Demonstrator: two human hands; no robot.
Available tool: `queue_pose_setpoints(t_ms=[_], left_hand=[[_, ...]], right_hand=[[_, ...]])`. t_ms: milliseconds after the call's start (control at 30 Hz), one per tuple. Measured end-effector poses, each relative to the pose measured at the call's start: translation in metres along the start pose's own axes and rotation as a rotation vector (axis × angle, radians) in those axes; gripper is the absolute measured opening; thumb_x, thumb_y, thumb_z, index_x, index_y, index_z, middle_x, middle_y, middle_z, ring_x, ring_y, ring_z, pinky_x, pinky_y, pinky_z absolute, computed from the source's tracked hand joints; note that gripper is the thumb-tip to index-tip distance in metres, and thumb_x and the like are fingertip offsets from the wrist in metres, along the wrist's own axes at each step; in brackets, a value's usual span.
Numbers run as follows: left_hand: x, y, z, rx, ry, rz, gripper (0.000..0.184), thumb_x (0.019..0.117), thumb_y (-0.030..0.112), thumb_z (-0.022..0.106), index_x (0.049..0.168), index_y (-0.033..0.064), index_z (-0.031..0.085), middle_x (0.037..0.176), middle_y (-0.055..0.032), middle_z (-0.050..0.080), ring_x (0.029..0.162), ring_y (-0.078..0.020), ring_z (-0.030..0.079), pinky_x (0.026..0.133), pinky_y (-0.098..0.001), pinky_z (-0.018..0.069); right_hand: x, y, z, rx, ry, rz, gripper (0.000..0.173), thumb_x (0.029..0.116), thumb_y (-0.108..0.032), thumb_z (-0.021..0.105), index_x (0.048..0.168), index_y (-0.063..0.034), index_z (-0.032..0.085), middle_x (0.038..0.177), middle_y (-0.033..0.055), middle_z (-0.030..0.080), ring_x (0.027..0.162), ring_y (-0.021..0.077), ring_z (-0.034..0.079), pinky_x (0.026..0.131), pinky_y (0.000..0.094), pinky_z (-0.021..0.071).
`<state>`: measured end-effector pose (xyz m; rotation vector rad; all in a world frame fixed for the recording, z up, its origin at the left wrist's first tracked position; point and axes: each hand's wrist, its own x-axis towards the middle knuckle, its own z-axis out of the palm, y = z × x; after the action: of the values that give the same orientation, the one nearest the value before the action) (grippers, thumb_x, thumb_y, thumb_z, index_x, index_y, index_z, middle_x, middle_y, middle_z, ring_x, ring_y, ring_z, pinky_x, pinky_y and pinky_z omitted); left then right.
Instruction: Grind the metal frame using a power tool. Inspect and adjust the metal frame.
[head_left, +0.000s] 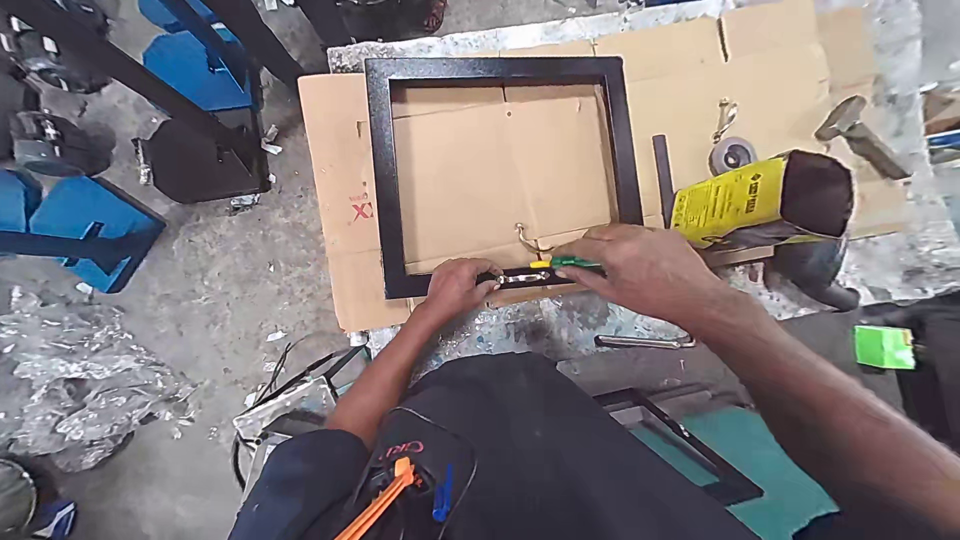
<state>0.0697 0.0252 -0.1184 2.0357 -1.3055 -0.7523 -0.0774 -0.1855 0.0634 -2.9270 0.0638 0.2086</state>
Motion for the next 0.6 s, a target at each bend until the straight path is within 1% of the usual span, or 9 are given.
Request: queue_pose_setpoints(t_ms=[67, 100, 167, 267, 367, 467, 600], left_hand=[[0.001, 0.001, 0.0, -0.004, -0.005, -0.005, 0.019, 0.0959, 0.041, 0.069, 0.112, 0.033, 0.076, 0.106, 0.0104, 0.076, 0.097, -0.0105, 0.071, 0.085, -0.0486, 0.0582], [0.001, 0.001, -0.001, -0.009, -0.006, -0.004, 0.019, 0.096, 0.04, 0.069, 0.111, 0.0332, 0.076, 0.109, 0.0112, 0.076, 0.098, -0.0102, 0.071, 0.086, -0.0484, 0.0579], [0.001, 0.001, 0.0, -0.017, -0.01, 0.0, 0.019, 0.0965, 0.04, 0.068, 0.112, 0.0341, 0.076, 0.116, 0.0135, 0.075, 0.101, -0.0093, 0.071, 0.088, -0.0479, 0.0577], [0.001, -0.001, 0.001, -0.021, 0.004, 0.017, 0.017, 0.0966, 0.039, 0.068, 0.11, 0.0339, 0.077, 0.12, 0.0144, 0.074, 0.102, -0.0089, 0.071, 0.087, -0.048, 0.058], [0.0, 0.0, -0.001, -0.025, 0.001, 0.019, 0.017, 0.0973, 0.039, 0.067, 0.11, 0.0345, 0.077, 0.124, 0.0155, 0.072, 0.108, -0.007, 0.069, 0.092, -0.0461, 0.0568], [0.0, 0.0, 0.001, -0.023, 0.014, 0.03, 0.016, 0.0973, 0.039, 0.067, 0.109, 0.0345, 0.077, 0.124, 0.0156, 0.072, 0.109, -0.0066, 0.069, 0.093, -0.0451, 0.0567], [0.0, 0.001, 0.0, -0.015, 0.003, 0.021, 0.017, 0.0978, 0.041, 0.066, 0.11, 0.036, 0.077, 0.124, 0.0163, 0.072, 0.109, -0.0071, 0.069, 0.092, -0.0457, 0.0562]], right_hand=[[-0.001, -0.007, -0.001, -0.068, -0.099, -0.06, 0.022, 0.0983, -0.032, 0.068, 0.115, -0.0194, 0.077, 0.098, 0.0048, 0.071, 0.089, 0.0249, 0.07, 0.07, 0.0461, 0.0587], [0.002, -0.009, 0.002, -0.088, -0.12, -0.087, 0.021, 0.0984, -0.03, 0.068, 0.114, -0.0189, 0.077, 0.096, 0.0045, 0.07, 0.089, 0.0243, 0.069, 0.071, 0.0439, 0.0585], [0.007, -0.013, 0.01, -0.115, -0.134, -0.122, 0.019, 0.099, -0.029, 0.066, 0.111, -0.0185, 0.076, 0.093, 0.0041, 0.068, 0.088, 0.0236, 0.068, 0.069, 0.0413, 0.0574], [0.016, -0.016, 0.015, -0.131, -0.13, -0.145, 0.018, 0.0988, -0.027, 0.064, 0.107, -0.0171, 0.077, 0.093, 0.0046, 0.069, 0.088, 0.0238, 0.069, 0.069, 0.0407, 0.0571], [0.021, -0.02, 0.011, -0.142, -0.147, -0.147, 0.018, 0.0974, -0.028, 0.066, 0.107, -0.0168, 0.077, 0.093, 0.0048, 0.07, 0.087, 0.0237, 0.069, 0.07, 0.0409, 0.0571], [0.023, -0.02, 0.007, -0.14, -0.139, -0.183, 0.014, 0.0976, -0.02, 0.066, 0.105, -0.0139, 0.076, 0.092, 0.0071, 0.067, 0.087, 0.0262, 0.067, 0.07, 0.0417, 0.0564], [0.025, -0.02, 0.008, -0.147, -0.124, -0.216, 0.015, 0.098, -0.015, 0.062, 0.105, -0.0136, 0.076, 0.094, 0.0079, 0.066, 0.09, 0.0276, 0.066, 0.07, 0.0422, 0.0558]])
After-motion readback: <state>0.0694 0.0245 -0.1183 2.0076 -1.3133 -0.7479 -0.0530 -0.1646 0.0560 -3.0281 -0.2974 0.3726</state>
